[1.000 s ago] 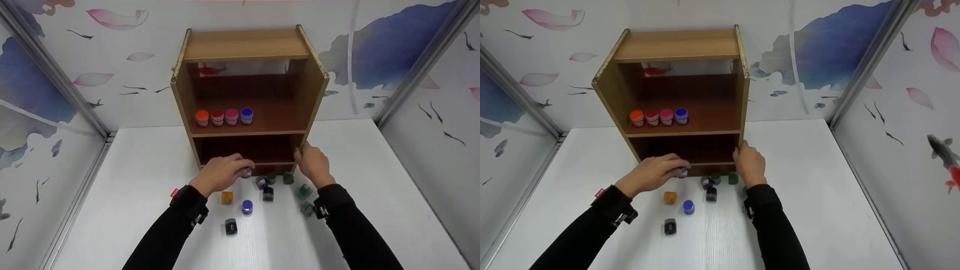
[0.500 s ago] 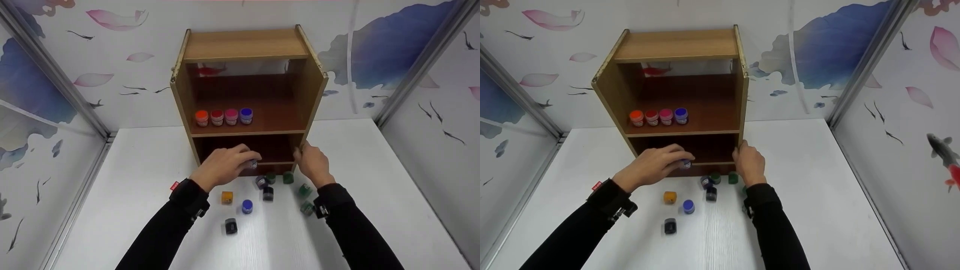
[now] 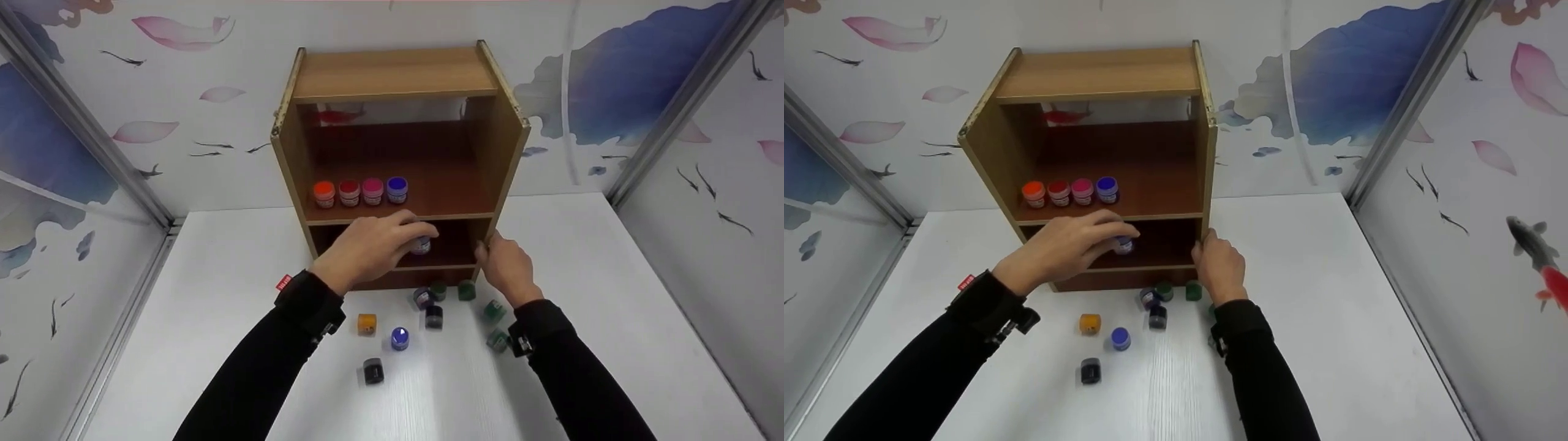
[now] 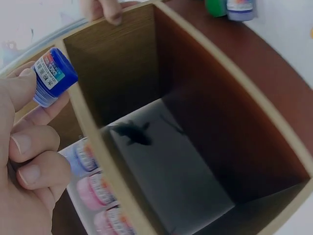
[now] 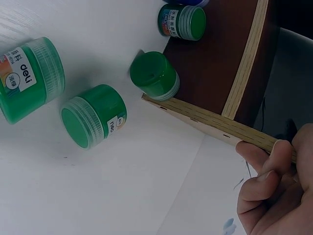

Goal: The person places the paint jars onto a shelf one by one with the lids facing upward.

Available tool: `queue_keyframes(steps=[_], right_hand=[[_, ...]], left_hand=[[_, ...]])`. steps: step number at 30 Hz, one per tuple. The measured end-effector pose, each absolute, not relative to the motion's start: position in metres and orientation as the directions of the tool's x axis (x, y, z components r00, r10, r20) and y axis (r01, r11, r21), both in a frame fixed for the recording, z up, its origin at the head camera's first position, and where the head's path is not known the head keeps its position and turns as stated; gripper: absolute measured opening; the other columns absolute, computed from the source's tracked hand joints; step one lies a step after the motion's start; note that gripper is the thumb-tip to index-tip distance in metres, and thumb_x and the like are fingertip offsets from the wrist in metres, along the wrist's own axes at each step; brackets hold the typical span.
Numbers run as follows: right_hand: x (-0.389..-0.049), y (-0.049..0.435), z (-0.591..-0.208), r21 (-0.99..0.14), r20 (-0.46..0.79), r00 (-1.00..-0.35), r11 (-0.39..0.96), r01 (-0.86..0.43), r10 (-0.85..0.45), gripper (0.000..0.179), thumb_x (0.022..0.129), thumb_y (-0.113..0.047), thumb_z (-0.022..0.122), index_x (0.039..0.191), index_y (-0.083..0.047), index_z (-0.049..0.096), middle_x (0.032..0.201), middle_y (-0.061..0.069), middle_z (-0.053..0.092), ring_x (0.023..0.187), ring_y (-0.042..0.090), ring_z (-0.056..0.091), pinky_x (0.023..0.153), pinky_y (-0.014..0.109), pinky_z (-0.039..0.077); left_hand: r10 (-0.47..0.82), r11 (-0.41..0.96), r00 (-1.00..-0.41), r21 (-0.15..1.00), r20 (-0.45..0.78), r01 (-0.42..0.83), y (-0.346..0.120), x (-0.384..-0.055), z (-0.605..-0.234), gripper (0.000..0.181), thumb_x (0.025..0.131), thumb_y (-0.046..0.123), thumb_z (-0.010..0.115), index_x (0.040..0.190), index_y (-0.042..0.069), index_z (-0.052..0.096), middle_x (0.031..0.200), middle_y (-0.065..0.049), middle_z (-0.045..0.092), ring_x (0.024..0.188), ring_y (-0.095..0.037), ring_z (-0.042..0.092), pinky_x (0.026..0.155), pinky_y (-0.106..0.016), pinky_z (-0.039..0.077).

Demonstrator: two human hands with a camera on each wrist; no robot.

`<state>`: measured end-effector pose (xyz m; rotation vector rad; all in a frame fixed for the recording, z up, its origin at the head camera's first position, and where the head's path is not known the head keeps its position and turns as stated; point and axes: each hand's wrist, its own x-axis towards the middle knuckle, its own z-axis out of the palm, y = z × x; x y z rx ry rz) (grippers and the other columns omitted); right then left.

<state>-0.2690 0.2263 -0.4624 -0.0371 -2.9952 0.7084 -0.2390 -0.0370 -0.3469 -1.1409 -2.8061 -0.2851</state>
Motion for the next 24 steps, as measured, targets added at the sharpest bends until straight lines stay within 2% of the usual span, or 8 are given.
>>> queue_keyframes(steps=[7, 10, 16, 20, 24], right_hand=[[-0.269, 0.227, -0.462, -0.446, 0.069, -0.997, 0.895, 0.005, 0.04, 0.042, 0.102, -0.028, 0.041, 0.126, 0.004, 0.054, 0.099, 0.021, 0.071, 0.068, 0.022, 0.059, 0.056, 0.032, 0.042], [-0.268, 0.227, -0.463, -0.444, 0.072, -0.997, 0.896, 0.004, 0.04, 0.039, 0.103, -0.028, 0.041, 0.117, 0.004, 0.057, 0.092, 0.02, 0.07, 0.066, 0.021, 0.057, 0.055, 0.031, 0.041], [-0.266, 0.227, -0.464, -0.44, 0.081, -0.996, 0.898, 0.005, 0.046, 0.034, 0.102, -0.029, 0.042, 0.104, 0.0, 0.059, 0.078, 0.013, 0.065, 0.06, 0.019, 0.052, 0.051, 0.029, 0.037], [-0.266, 0.226, -0.465, -0.436, 0.083, -0.996, 0.9, 0.002, 0.043, 0.034, 0.102, -0.028, 0.042, 0.105, 0.001, 0.058, 0.073, 0.012, 0.062, 0.057, 0.018, 0.051, 0.05, 0.029, 0.037], [-0.266, 0.226, -0.464, -0.449, 0.071, -0.996, 0.893, 0.008, 0.045, 0.035, 0.102, -0.029, 0.042, 0.111, 0.001, 0.058, 0.079, 0.013, 0.065, 0.06, 0.018, 0.052, 0.052, 0.029, 0.038]], left_hand=[[0.656, 0.728, -0.735, 0.115, 0.17, 0.676, -0.026, -0.254, -0.324, 0.033, 0.103, 0.032, 0.047, 0.134, 0.037, 0.053, 0.132, 0.002, 0.058, 0.097, -0.018, 0.066, 0.091, -0.031, 0.053], [0.644, 0.736, -0.745, 0.121, 0.174, 0.666, -0.022, -0.261, -0.319, 0.033, 0.102, 0.03, 0.049, 0.134, 0.036, 0.053, 0.133, 0.001, 0.058, 0.099, -0.021, 0.065, 0.094, -0.035, 0.053], [0.623, 0.749, -0.759, 0.135, 0.187, 0.648, -0.017, -0.275, -0.315, 0.034, 0.1, 0.025, 0.054, 0.133, 0.034, 0.055, 0.132, -0.001, 0.059, 0.089, -0.02, 0.064, 0.092, -0.035, 0.054], [0.604, 0.764, -0.772, 0.132, 0.199, 0.632, -0.015, -0.285, -0.314, 0.035, 0.1, 0.021, 0.056, 0.132, 0.033, 0.056, 0.131, -0.002, 0.059, 0.085, -0.02, 0.062, 0.088, -0.036, 0.054], [0.591, 0.777, -0.782, 0.12, 0.199, 0.618, -0.012, -0.291, -0.315, 0.037, 0.098, 0.017, 0.058, 0.132, 0.032, 0.056, 0.132, -0.003, 0.059, 0.086, -0.021, 0.061, 0.088, -0.037, 0.054]])
